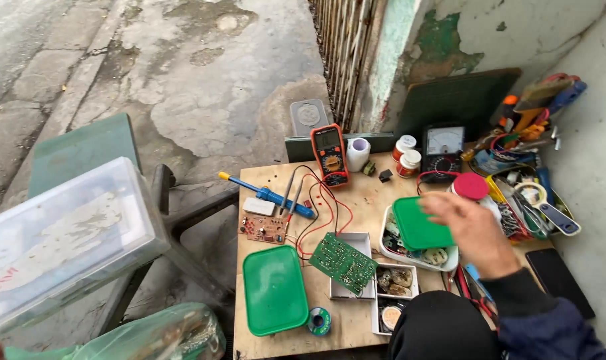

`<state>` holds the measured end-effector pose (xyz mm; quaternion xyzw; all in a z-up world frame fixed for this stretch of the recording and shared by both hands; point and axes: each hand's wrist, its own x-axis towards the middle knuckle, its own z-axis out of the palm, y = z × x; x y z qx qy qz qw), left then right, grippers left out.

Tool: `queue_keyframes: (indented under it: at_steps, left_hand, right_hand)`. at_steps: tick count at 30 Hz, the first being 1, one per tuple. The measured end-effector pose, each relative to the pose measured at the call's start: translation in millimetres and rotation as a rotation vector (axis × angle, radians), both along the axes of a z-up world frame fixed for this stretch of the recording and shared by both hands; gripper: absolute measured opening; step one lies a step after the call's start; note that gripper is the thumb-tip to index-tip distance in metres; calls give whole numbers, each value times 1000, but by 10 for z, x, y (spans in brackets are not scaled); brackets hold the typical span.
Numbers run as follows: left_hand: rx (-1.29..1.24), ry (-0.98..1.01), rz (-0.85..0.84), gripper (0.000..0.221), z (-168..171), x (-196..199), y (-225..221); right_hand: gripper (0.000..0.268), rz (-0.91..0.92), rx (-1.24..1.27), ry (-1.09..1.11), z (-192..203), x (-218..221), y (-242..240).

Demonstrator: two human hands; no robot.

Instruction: Sorting and inspecting various circuit boards and electronic components from bags and boxes at a repair bench.

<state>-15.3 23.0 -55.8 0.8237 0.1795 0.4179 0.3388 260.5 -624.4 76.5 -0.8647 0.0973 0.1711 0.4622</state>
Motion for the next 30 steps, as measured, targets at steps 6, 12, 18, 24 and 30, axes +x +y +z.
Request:
queue_keyframes:
  at_steps: [6, 12, 18, 24, 30]
  left_hand:
    - [-393, 211, -174, 50, 1778, 559, -3233]
    - [-226, 188, -526, 27, 656, 1297, -4907]
    - [-10, 570, -642, 27, -1220, 1836, -5484]
    - [512, 307, -737, 30, -1591, 2613, -5615]
    - [624, 392, -858, 18, -1672, 2915, -5657]
  right_hand:
    - [41, -250, -327, -83, -1540, 627, -1638]
    - [60, -143, -455, 2, -2676, 1070, -2007]
    - [22, -433, 133, -29, -2563, 929, -2110]
    - [29, -740, 653, -276, -2220, 112, -2477]
    - [28, -920, 504, -399, -2735, -570, -2908]
